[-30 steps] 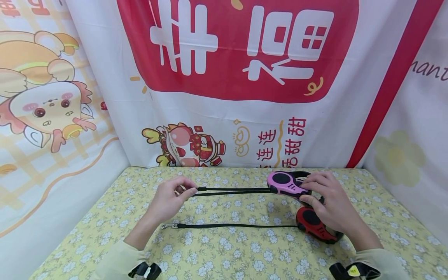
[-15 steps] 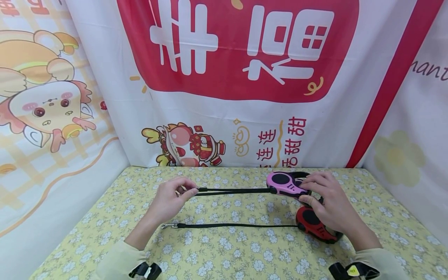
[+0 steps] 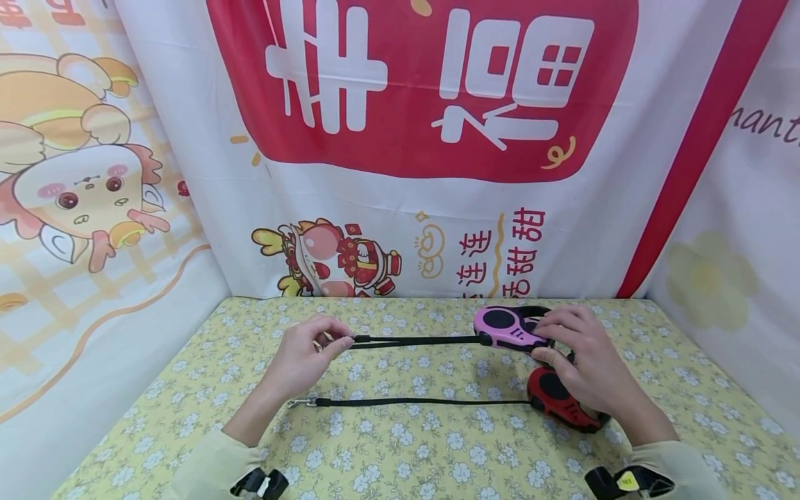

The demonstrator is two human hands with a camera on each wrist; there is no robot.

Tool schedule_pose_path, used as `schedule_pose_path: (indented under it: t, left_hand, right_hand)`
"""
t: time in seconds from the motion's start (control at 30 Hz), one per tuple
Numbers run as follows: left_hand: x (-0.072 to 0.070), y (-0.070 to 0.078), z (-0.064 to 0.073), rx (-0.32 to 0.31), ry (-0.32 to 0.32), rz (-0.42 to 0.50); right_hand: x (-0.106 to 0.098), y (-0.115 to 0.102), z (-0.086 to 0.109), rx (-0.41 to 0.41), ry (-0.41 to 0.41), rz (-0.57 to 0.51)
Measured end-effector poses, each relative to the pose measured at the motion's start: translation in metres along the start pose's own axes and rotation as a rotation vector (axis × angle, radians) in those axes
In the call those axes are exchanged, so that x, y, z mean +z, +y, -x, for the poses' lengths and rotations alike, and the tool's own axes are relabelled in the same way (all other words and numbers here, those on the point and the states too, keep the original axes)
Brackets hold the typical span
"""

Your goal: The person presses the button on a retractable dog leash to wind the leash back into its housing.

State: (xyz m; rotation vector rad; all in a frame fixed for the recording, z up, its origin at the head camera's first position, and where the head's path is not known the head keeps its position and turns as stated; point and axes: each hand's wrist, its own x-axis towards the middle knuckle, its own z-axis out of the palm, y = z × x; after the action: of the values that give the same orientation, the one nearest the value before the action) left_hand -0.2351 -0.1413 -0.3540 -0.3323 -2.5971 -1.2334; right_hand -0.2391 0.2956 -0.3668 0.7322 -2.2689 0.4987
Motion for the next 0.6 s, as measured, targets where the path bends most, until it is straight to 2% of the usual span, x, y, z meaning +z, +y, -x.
schedule_pose_path:
  t: [0.33, 0.6]
  left_hand:
    - [0.0007, 0.0018, 0.0007, -0.014, 0.001, -0.003]
    - [0.0017, 0.0002, 0.0009, 0.02, -0.007, 0.003]
  right_hand:
    - [-0.0015, -0.0009, -0.0006, 0.0, -0.008, 0.005]
    - [-0.0006, -0.0015, -0.0015, -0.017, -0.003, -0.016]
